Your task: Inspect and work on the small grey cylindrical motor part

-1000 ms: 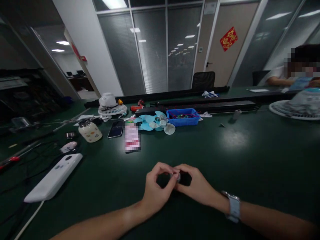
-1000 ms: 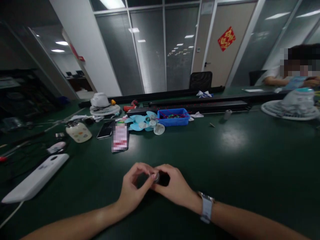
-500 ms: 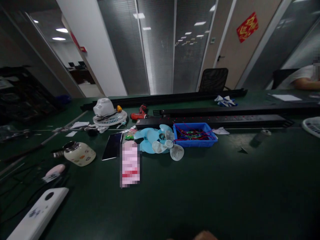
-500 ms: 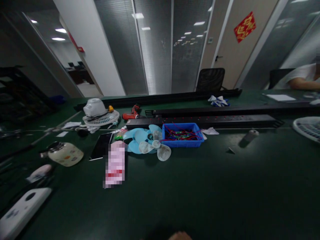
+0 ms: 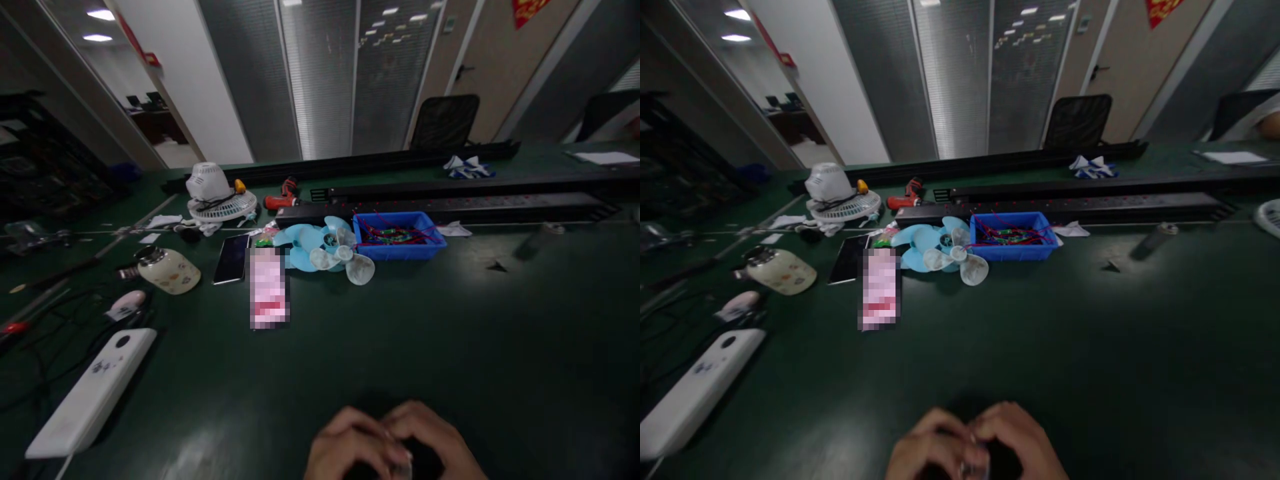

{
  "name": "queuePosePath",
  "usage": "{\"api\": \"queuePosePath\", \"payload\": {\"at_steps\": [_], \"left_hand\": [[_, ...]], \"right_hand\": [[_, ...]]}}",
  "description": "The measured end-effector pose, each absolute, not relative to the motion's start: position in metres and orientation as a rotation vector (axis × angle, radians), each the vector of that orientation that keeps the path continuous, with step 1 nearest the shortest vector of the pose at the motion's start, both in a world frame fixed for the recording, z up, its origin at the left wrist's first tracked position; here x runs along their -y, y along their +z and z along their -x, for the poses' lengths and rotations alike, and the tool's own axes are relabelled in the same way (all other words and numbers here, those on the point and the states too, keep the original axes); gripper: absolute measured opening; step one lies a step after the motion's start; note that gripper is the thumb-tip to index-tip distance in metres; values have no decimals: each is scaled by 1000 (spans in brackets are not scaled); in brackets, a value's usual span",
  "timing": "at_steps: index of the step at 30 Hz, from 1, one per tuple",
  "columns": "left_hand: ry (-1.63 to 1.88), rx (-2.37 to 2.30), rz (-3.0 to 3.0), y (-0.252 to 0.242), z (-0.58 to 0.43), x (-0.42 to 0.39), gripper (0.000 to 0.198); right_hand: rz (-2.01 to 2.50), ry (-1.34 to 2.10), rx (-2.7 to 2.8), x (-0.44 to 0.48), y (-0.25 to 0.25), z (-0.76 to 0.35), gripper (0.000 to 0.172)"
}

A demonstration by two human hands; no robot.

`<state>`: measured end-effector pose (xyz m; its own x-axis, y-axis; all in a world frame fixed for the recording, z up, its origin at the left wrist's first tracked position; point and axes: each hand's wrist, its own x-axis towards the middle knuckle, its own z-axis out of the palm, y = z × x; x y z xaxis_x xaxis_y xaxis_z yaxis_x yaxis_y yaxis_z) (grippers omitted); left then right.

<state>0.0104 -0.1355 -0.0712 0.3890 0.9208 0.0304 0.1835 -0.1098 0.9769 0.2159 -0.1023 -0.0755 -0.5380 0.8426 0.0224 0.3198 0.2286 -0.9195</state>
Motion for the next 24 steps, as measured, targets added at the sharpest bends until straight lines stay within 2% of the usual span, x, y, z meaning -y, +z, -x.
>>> {"api": "queuePosePath", "payload": {"at_steps": [2, 5, 10, 14, 17, 24], "left_hand": [[1136, -1022, -1642, -56, -21, 133, 1], [1360, -982, -1730, -39, -34, 130, 9], [1425, -1024, -1658, -40, -50, 148, 29], [1398, -1015, -1705, -44, -55, 177, 32], [1411, -1015, -1758, -41, -55, 191, 30], [1422, -1000, -1820, -43, -53, 194, 19]], "right_hand": [[1067, 1174, 1922, 105, -57, -209, 18], [934, 1112, 1898, 108, -41, -203, 19], [974, 1034, 1788, 135, -50, -206, 29], [966, 999, 1806, 170, -58, -215, 26], [923, 953, 1857, 186, -57, -218, 20], [883, 883, 1965, 187, -56, -219, 23]]}}
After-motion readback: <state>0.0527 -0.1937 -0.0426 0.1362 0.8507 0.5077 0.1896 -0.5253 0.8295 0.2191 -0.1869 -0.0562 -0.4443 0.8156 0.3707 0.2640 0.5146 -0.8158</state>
